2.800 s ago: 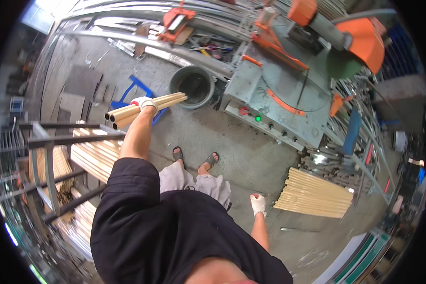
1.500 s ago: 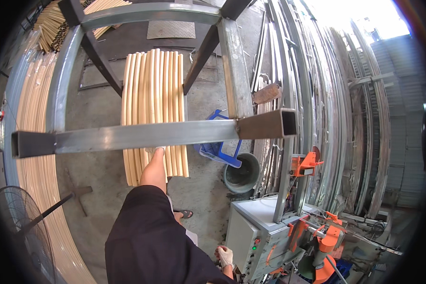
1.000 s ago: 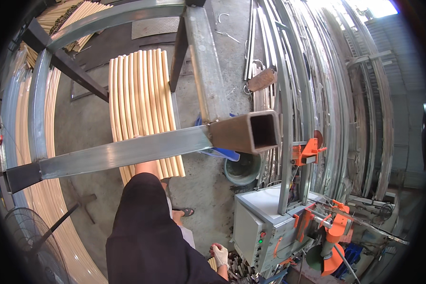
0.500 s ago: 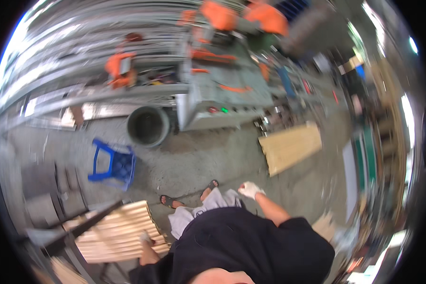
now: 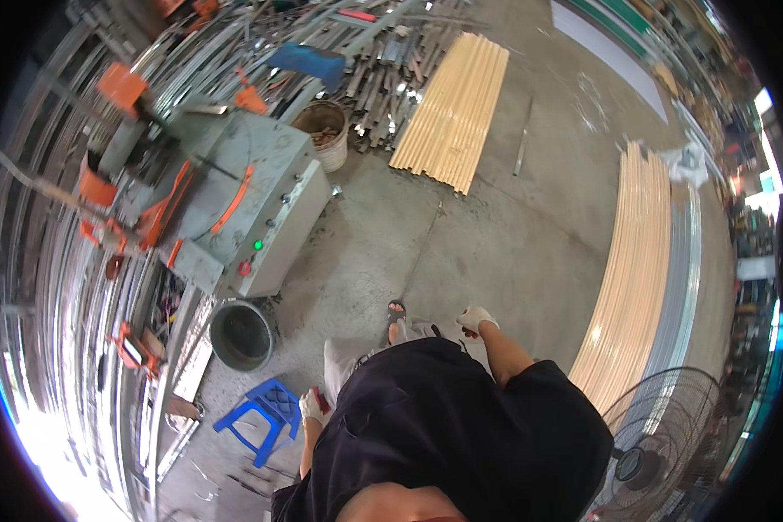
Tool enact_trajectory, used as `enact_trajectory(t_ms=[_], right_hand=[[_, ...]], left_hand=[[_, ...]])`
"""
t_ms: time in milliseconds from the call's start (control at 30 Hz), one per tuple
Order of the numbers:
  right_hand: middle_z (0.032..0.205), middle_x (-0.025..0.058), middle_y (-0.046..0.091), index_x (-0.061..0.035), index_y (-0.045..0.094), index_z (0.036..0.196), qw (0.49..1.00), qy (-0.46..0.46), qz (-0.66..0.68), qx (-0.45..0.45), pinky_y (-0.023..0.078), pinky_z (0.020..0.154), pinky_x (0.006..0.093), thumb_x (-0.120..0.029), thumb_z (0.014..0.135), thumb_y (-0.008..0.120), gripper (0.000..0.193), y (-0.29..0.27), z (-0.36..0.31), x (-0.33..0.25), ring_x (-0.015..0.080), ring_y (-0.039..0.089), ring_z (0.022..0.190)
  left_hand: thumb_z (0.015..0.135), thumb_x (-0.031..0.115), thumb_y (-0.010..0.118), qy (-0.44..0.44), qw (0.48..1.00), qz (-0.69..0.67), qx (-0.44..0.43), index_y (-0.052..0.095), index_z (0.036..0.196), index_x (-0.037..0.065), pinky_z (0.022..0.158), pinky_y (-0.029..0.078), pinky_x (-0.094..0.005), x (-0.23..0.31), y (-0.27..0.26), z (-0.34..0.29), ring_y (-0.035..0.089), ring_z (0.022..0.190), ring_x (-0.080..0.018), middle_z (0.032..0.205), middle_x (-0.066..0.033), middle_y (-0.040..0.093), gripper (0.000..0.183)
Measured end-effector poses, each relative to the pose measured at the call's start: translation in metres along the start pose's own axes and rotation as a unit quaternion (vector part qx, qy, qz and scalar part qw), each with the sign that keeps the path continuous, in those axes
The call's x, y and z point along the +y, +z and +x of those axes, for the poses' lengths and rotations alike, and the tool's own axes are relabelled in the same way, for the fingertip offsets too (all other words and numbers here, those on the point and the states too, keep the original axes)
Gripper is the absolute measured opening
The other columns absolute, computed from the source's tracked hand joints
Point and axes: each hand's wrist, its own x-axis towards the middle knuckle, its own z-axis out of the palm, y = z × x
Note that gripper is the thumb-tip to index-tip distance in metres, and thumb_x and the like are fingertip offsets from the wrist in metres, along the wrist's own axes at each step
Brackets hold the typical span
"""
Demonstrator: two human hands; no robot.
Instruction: The person picks up a bundle of metal tubes and places them into a circular saw machine. They operate the saw lever to cut the tubes and then remove the shortened tubes from the machine.
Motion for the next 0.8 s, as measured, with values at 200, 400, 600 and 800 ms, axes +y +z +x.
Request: enact_trajectory(t_ms=[200, 400, 600, 800], right_hand=[[0.08, 0.0106, 0.072, -0.0003, 0.068, 0.103, 0.99, 0.085, 0.11, -0.012, 0.059, 0.055, 0.0361, -0.023, 0.089, 0.065, 0.027, -0.026, 0.031, -0.012, 0.0213, 0.072, 0.063], [0.081, 0.0115, 0.072, 0.0005, 0.07, 0.096, 0.963, 0.127, 0.238, 0.007, 0.059, 0.052, 0.0369, -0.024, 0.088, 0.07, 0.025, -0.038, 0.076, -0.059, 0.0235, 0.07, 0.058], [0.085, 0.0118, 0.072, 0.0001, 0.069, 0.104, 0.825, 0.083, 0.551, 0.093, 0.062, 0.059, 0.0388, -0.018, 0.088, 0.071, 0.025, -0.064, 0.122, -0.073, 0.025, 0.071, 0.067], [0.092, 0.0117, 0.072, -0.0009, 0.066, 0.113, 0.735, 0.103, 0.65, 0.165, 0.062, 0.063, 0.0387, -0.016, 0.089, 0.071, 0.029, -0.166, 0.196, -0.105, 0.024, 0.071, 0.071]], left_hand=[[0.097, 0.024, 0.06, 0.128, 0.957, 0.214, -0.15, 0.058, 0.098, 0.009, 0.042, 0.049, -0.036, 0.107, 0.066, 0.061, 0.054, 0.048, -0.0195, 0.068, -0.0052, 0.057, 0.015], [0.093, 0.028, 0.064, 0.164, 0.863, 0.46, -0.128, 0.065, 0.114, 0.007, 0.043, 0.037, -0.0327, 0.213, 0.162, 0.137, 0.05, 0.048, -0.0174, 0.069, -0.0036, 0.056, 0.029], [0.094, 0.026, 0.064, 0.0, 0.897, 0.432, -0.097, 0.06, 0.116, 0.007, 0.045, 0.05, -0.0318, 0.34, 0.295, 0.145, 0.06, 0.056, -0.0173, 0.082, -0.0068, 0.062, 0.03], [0.098, 0.02, 0.06, 0.042, 0.919, 0.379, -0.103, 0.059, 0.111, 0.005, 0.049, 0.054, -0.0316, 0.418, 0.42, 0.165, 0.063, 0.059, -0.0167, 0.081, -0.0056, 0.062, 0.02]])
